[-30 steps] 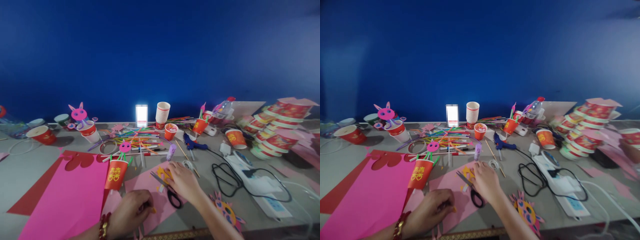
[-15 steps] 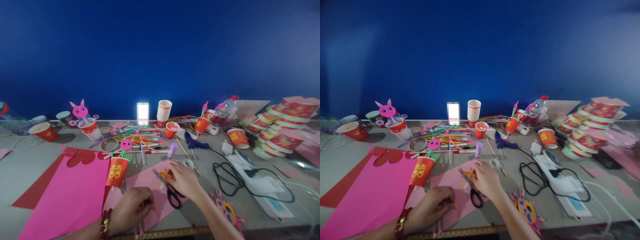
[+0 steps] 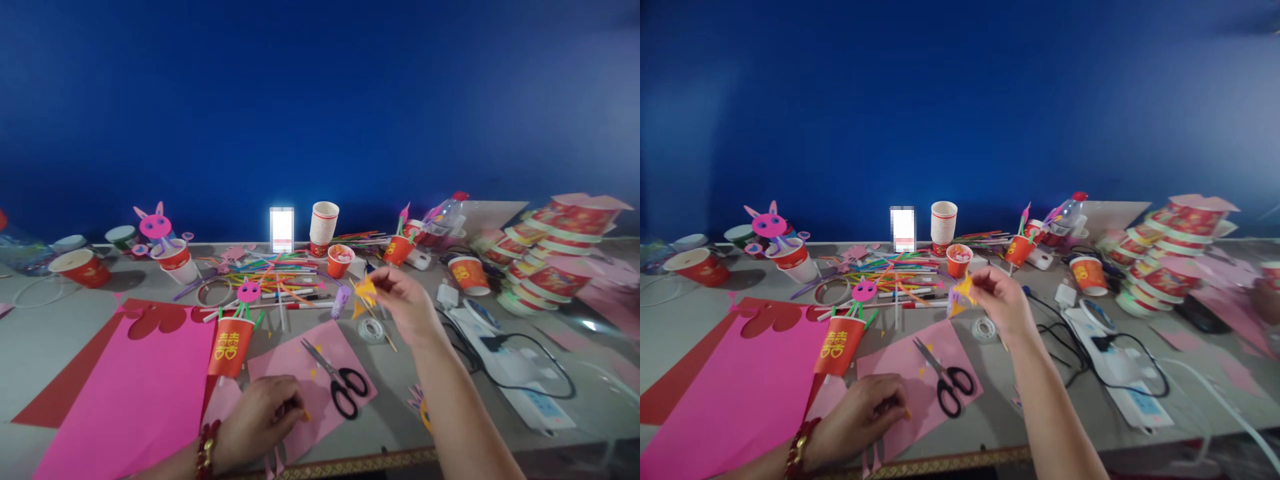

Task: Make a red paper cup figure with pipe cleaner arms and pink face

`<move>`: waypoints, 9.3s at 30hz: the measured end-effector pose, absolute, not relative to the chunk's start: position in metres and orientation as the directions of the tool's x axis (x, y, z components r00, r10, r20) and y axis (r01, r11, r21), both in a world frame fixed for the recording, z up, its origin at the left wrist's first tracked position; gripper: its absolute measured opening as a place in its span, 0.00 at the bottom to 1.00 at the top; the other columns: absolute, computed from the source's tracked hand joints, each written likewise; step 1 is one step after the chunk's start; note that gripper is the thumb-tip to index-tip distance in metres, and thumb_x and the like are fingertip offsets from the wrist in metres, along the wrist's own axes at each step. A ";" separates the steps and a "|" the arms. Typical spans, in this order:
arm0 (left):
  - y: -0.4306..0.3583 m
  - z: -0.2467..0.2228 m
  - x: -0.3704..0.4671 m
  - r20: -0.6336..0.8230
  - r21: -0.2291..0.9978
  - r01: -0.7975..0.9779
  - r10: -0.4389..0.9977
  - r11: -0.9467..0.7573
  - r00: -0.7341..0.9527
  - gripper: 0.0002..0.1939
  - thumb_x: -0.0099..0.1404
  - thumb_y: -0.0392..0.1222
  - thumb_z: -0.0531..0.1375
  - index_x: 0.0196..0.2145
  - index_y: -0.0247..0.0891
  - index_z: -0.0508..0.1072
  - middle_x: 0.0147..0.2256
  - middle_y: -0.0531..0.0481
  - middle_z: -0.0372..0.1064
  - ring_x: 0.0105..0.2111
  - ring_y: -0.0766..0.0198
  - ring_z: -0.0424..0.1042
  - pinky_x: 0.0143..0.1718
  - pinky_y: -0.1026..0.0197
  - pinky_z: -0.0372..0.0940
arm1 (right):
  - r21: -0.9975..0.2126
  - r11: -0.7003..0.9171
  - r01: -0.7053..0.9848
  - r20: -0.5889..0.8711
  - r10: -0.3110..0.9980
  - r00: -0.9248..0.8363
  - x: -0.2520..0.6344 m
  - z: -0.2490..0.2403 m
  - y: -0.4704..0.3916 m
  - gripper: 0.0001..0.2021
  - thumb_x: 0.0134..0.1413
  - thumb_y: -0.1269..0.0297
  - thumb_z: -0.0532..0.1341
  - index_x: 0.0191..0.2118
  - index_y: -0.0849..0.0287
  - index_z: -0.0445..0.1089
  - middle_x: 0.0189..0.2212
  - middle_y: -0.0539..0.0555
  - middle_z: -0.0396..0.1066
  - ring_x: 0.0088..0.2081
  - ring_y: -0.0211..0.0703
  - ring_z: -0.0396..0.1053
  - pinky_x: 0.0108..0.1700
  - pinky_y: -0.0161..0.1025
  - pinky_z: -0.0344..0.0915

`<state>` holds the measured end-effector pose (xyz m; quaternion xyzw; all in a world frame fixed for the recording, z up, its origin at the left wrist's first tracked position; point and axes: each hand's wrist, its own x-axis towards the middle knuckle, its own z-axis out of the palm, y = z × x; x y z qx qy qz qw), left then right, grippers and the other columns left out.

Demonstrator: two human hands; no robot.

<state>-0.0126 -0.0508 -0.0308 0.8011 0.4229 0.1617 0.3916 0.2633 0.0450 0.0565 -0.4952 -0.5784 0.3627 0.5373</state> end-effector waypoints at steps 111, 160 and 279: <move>-0.064 -0.028 -0.011 0.381 0.445 0.190 0.377 -0.875 0.844 0.06 0.67 0.34 0.47 0.36 0.39 0.62 0.30 0.46 0.71 0.30 0.59 0.69 0.30 0.59 0.63 | -0.343 0.552 0.760 0.053 0.819 -0.571 0.183 -0.010 -0.027 0.17 0.61 0.75 0.55 0.53 0.58 0.71 0.52 0.58 0.71 0.52 0.53 0.65 0.56 0.49 0.61; -0.062 -0.039 -0.013 0.340 0.479 0.192 0.383 -0.856 0.859 0.06 0.66 0.33 0.50 0.40 0.39 0.64 0.34 0.46 0.74 0.35 0.58 0.72 0.36 0.58 0.65 | -0.451 0.569 0.688 -0.098 0.734 -0.672 0.177 0.005 -0.006 0.09 0.59 0.78 0.57 0.37 0.58 0.71 0.39 0.53 0.76 0.42 0.44 0.71 0.44 0.39 0.63; -0.061 -0.039 -0.008 0.451 0.423 0.084 0.290 -0.902 0.844 0.06 0.66 0.34 0.49 0.34 0.39 0.64 0.29 0.49 0.70 0.29 0.61 0.67 0.28 0.59 0.60 | -0.201 0.574 0.794 0.055 0.816 -0.576 0.199 -0.009 -0.020 0.22 0.65 0.63 0.58 0.63 0.55 0.65 0.65 0.62 0.60 0.63 0.61 0.57 0.63 0.60 0.54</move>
